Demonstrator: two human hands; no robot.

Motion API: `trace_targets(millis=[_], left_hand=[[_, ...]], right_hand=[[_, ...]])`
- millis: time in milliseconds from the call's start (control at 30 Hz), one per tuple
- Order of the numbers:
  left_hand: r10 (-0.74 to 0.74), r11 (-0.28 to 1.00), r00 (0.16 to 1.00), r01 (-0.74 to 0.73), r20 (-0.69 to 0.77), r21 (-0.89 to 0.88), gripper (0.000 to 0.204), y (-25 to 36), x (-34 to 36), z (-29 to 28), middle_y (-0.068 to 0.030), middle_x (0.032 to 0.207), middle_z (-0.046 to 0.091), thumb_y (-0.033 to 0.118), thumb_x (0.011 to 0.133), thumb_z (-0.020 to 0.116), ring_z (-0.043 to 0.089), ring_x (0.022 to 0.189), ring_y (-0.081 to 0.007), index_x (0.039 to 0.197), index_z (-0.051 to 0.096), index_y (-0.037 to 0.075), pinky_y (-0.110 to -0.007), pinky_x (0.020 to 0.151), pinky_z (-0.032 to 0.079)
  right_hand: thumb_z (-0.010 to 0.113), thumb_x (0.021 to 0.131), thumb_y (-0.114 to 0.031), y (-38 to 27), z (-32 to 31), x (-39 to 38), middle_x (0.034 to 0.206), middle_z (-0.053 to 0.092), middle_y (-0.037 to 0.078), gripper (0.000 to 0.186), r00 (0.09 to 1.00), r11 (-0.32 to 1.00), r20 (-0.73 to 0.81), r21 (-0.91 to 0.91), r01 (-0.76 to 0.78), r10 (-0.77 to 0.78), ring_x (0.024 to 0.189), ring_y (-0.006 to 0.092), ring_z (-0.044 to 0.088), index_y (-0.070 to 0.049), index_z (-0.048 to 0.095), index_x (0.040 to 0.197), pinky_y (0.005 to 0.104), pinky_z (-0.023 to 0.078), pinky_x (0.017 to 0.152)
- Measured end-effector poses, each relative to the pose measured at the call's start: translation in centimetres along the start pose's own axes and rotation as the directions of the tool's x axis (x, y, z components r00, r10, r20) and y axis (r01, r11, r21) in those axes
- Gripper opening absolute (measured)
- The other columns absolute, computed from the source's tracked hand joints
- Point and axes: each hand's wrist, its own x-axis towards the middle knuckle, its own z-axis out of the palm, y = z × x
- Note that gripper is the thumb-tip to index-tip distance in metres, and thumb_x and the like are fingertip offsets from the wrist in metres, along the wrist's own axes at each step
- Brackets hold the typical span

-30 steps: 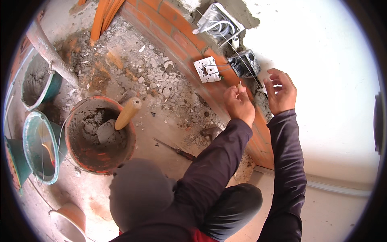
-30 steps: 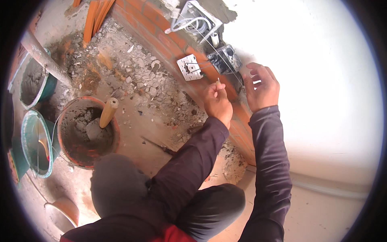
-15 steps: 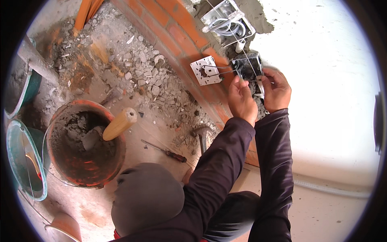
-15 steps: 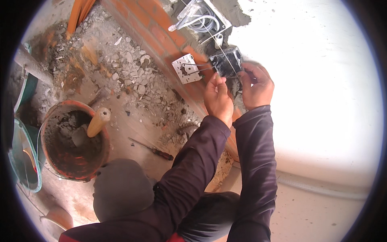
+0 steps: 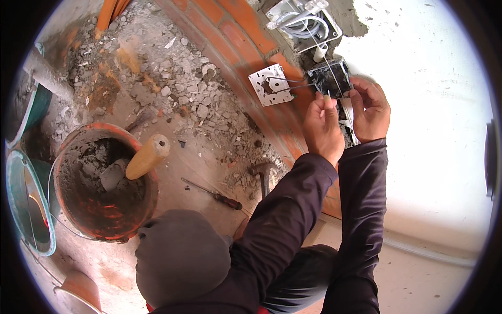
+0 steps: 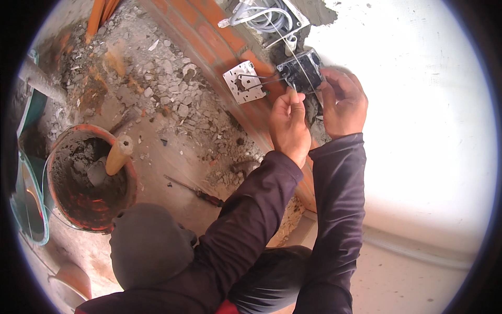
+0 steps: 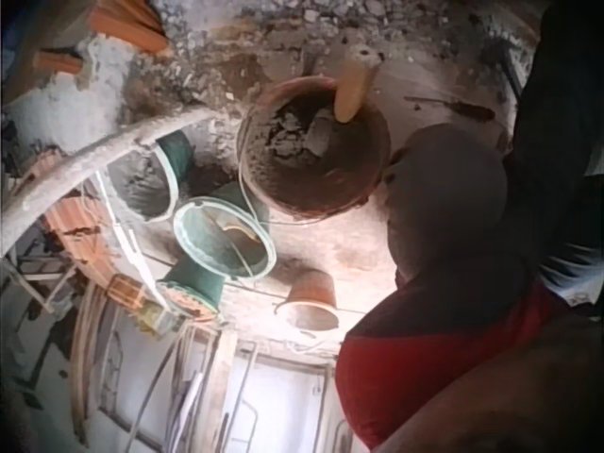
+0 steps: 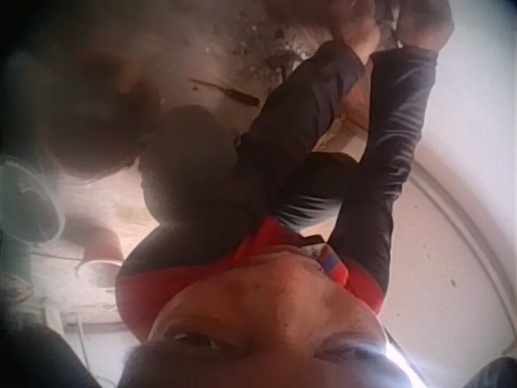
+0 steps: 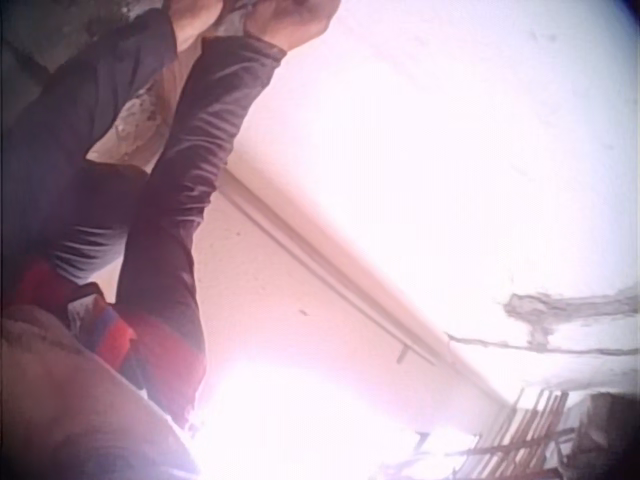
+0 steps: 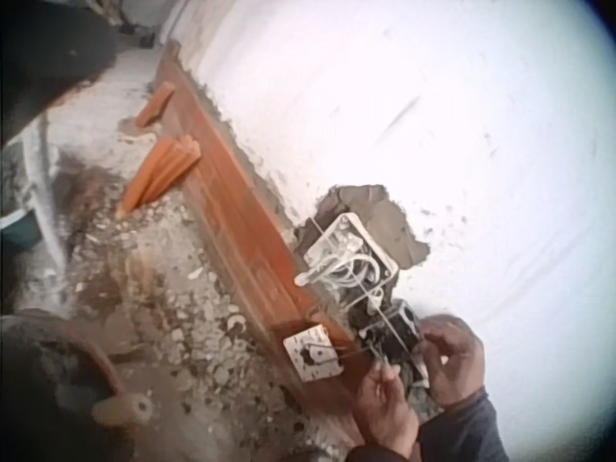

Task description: The person connects wires into an electrical box on a brick wall and then uses a hammer and a chisel to remove excess mortar around the box.

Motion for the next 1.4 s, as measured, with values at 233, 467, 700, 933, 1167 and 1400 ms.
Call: trace_targets(millis=[233, 467, 700, 933, 1167, 1400], left_hand=[[0.0, 0.999, 1.0, 0.001, -0.021, 0.049, 0.026, 0.5, 0.7, -0.2, -0.0123, 0.102, 0.062, 0.023, 0.102, 0.05, 0.06, 0.097, -0.017, 0.101, 0.055, -0.003, -0.03, 0.089, 0.046], [0.02, 0.999, 1.0, -0.02, 0.002, 0.026, 0.024, 0.5, 1.0, -0.4, -0.0143, 0.104, 0.064, 0.02, 0.102, 0.052, 0.061, 0.1, -0.0194, 0.101, 0.056, -0.004, -0.032, 0.093, 0.046], [0.008, 1.0, 0.999, -0.008, 0.041, 0.005, 0.032, 0.3, 1.1, -1.0, -0.005, 0.105, 0.059, 0.033, 0.101, 0.054, 0.05, 0.095, -0.0083, 0.105, 0.057, 0.001, -0.025, 0.089, 0.041], [-0.015, 1.0, 1.0, 0.015, 0.025, -0.007, 0.028, -0.4, 1.3, -1.0, -0.0085, 0.101, 0.063, 0.027, 0.101, 0.054, 0.057, 0.095, -0.013, 0.101, 0.057, -0.001, -0.029, 0.087, 0.045], [0.018, 1.0, 1.0, -0.018, 0.012, -0.003, 0.025, 0.7, 1.2, -0.8, -0.0099, 0.098, 0.064, 0.022, 0.101, 0.054, 0.059, 0.094, -0.0136, 0.099, 0.057, -0.003, -0.029, 0.085, 0.047], [0.025, 0.997, 0.999, -0.023, 0.022, -0.068, 0.023, 0.5, 1.3, -1.0, -0.0077, 0.095, 0.063, 0.02, 0.101, 0.054, 0.057, 0.091, -0.0115, 0.099, 0.056, -0.002, -0.028, 0.082, 0.046]], right_hand=[[0.062, 0.084, 0.007, 0.1, -0.3, 0.1, 0.101, 0.066, 0.009, 0.022, 1.0, 1.0, 0.013, 0.0, -0.004, 0.004, 0.089, 0.0173, 0.068, -0.001, 0.069, 0.103, 0.0281, 0.053, 0.078], [0.063, 0.085, 0.006, 0.0, -0.5, 0.1, 0.097, 0.067, 0.007, 0.019, 1.0, 1.0, 0.016, 0.018, -0.016, 0.016, 0.087, 0.0157, 0.067, -0.001, 0.069, 0.101, 0.0268, 0.052, 0.077], [0.064, 0.085, 0.005, 0.1, -0.3, 0.0, 0.097, 0.067, 0.007, 0.018, 1.0, 1.0, 0.013, 0.02, -0.009, 0.008, 0.087, 0.0154, 0.067, -0.001, 0.069, 0.102, 0.0265, 0.052, 0.078], [0.064, 0.085, 0.005, 0.6, -0.7, 0.0, 0.097, 0.066, 0.007, 0.019, 1.0, 0.999, 0.018, 0.029, -0.019, 0.019, 0.087, 0.0148, 0.067, -0.001, 0.07, 0.102, 0.0261, 0.052, 0.078], [0.064, 0.085, 0.005, 0.7, -0.5, 0.0, 0.098, 0.066, 0.007, 0.019, 1.0, 1.0, 0.019, 0.027, -0.009, 0.008, 0.088, 0.0153, 0.067, -0.002, 0.07, 0.103, 0.0263, 0.052, 0.078], [0.064, 0.085, 0.004, 0.8, -0.4, 0.0, 0.099, 0.066, 0.007, 0.021, 1.0, 0.999, 0.023, 0.034, -0.001, 0.0, 0.09, 0.016, 0.067, -0.002, 0.069, 0.104, 0.027, 0.052, 0.08]])
